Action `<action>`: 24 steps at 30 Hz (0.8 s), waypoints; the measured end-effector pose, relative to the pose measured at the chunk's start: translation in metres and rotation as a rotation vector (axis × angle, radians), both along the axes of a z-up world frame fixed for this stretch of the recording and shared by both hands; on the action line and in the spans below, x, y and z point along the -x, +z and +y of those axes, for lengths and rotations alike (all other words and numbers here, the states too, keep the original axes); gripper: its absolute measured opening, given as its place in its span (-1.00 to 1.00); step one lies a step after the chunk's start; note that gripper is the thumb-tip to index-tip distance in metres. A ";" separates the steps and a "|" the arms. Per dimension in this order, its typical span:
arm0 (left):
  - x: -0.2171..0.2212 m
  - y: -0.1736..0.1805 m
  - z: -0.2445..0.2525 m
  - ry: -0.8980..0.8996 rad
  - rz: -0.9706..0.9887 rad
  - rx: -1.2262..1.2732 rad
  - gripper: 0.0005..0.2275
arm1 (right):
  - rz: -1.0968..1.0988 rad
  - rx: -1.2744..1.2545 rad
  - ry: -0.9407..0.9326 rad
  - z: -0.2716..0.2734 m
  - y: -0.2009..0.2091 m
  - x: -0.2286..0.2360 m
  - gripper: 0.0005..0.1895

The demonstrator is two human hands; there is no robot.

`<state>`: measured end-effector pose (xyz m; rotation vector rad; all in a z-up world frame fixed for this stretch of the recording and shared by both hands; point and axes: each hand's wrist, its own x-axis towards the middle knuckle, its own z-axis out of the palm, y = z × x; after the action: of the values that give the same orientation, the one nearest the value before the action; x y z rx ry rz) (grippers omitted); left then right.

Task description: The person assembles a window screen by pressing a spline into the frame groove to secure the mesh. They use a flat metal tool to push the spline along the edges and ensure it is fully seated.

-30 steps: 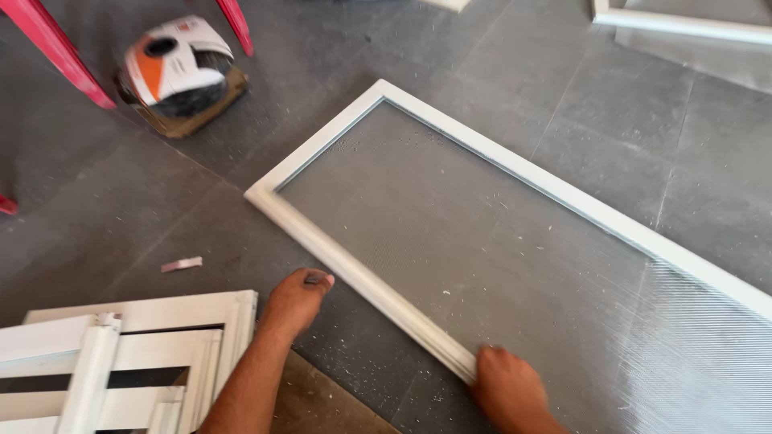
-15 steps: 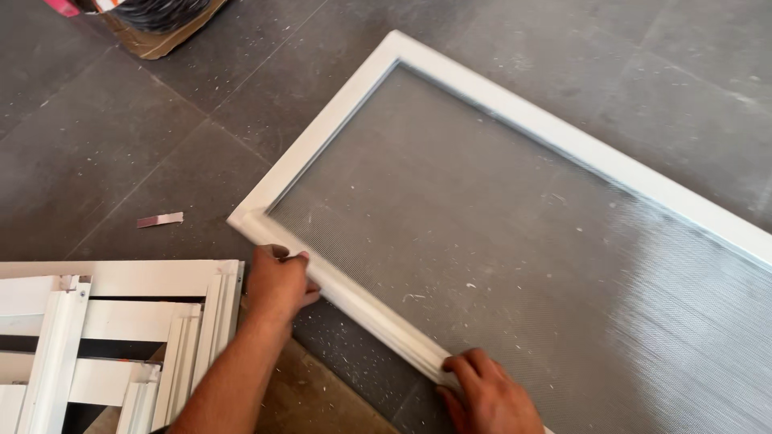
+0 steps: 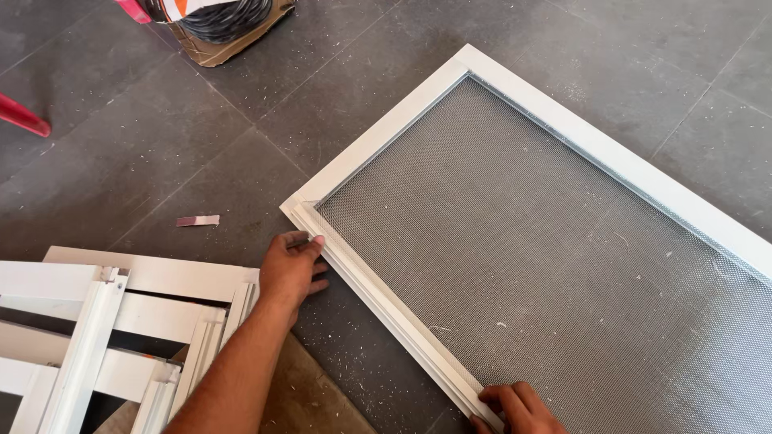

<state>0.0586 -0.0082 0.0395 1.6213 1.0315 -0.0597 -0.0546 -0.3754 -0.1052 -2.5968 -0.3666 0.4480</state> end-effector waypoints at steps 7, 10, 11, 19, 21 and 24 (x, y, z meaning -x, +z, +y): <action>-0.006 -0.002 -0.006 -0.045 0.044 -0.088 -0.48 | -0.087 -0.030 -0.128 -0.005 -0.060 0.008 -0.70; -0.006 -0.002 -0.007 -0.050 0.054 -0.108 -0.48 | -0.121 -0.022 -0.119 -0.008 -0.071 0.009 -0.70; -0.006 -0.002 -0.007 -0.051 0.057 -0.116 -0.48 | -0.125 -0.022 -0.113 -0.009 -0.073 0.009 -0.68; -0.007 0.003 -0.011 -0.053 0.095 -0.154 -0.47 | -0.180 -0.005 -0.135 -0.010 -0.082 0.011 -0.72; -0.009 0.004 -0.014 -0.046 0.110 -0.171 -0.45 | -0.185 -0.009 -0.141 -0.010 -0.084 0.012 -0.72; -0.012 0.007 -0.017 -0.039 0.127 -0.185 -0.43 | -0.192 -0.026 -0.128 -0.010 -0.087 0.012 -0.72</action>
<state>0.0711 -0.0257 0.0467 1.8242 1.1294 -0.0970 -0.0665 -0.3855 -0.1926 -2.6262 -0.2657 0.1490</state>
